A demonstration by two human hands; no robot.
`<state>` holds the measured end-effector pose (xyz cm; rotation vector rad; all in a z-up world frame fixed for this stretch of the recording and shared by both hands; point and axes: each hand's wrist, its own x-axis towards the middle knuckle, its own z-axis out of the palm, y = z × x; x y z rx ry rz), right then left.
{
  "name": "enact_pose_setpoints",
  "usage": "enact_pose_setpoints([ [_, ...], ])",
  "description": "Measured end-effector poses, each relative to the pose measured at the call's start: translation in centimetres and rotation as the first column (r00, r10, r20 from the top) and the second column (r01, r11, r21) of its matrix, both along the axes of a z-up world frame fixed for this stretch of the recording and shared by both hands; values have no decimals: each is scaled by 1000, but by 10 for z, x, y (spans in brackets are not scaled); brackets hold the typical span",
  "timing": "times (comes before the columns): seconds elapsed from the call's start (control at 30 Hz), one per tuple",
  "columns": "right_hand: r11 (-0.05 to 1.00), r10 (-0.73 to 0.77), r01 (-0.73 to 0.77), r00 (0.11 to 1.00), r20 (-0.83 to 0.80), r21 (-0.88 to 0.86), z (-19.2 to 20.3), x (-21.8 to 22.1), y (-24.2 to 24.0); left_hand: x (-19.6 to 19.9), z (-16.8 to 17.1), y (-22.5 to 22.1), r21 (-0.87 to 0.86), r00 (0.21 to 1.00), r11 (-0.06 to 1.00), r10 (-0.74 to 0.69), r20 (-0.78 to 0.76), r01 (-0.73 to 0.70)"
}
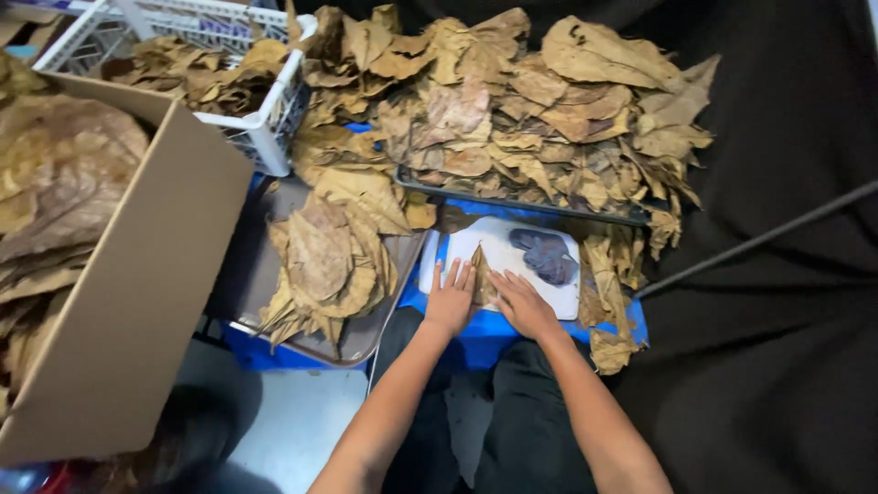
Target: Wiping a white rectangular board clean using a cloth while sitting on the floor surrounded by dried leaves.
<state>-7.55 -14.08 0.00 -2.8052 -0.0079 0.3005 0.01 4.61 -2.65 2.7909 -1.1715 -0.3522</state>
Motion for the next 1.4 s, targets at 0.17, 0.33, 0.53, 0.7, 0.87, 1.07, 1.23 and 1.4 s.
enact_pose_setpoints([
  [0.17, 897, -125, 11, 965, 229, 442, 28, 20, 62, 3, 45, 55, -180, 989, 982, 71, 129, -47],
  [0.33, 758, -70, -263, 877, 475, 597, 46, 55, 146, 2, 106, 142, -422, 971, 901, 180, 156, -99],
  [0.53, 845, 99, -323, 877, 471, 425, 61, 106, 232, 34, 82, 237, -559, 856, 796, 440, 270, -233],
  [0.7, 971, 227, -227, 974, 10, 79, 73, 116, 271, 50, 62, 270, -435, 812, 760, 575, 101, -483],
  [0.87, 973, 229, -223, 963, 144, -58, 15, 115, 272, 56, 30, 265, -263, 827, 831, 539, 161, -491],
  [1.07, 977, 207, -211, 972, 109, 27, 0, 120, 271, 64, 23, 264, -161, 827, 859, 511, 233, -485],
  [1.23, 952, 257, -276, 956, 144, 132, 15, 120, 234, 71, 42, 259, -170, 811, 867, 498, 308, -468],
  [1.4, 931, 151, -305, 823, 547, 202, 47, 109, 140, 76, 87, 238, -546, 778, 725, 597, 195, -420],
])
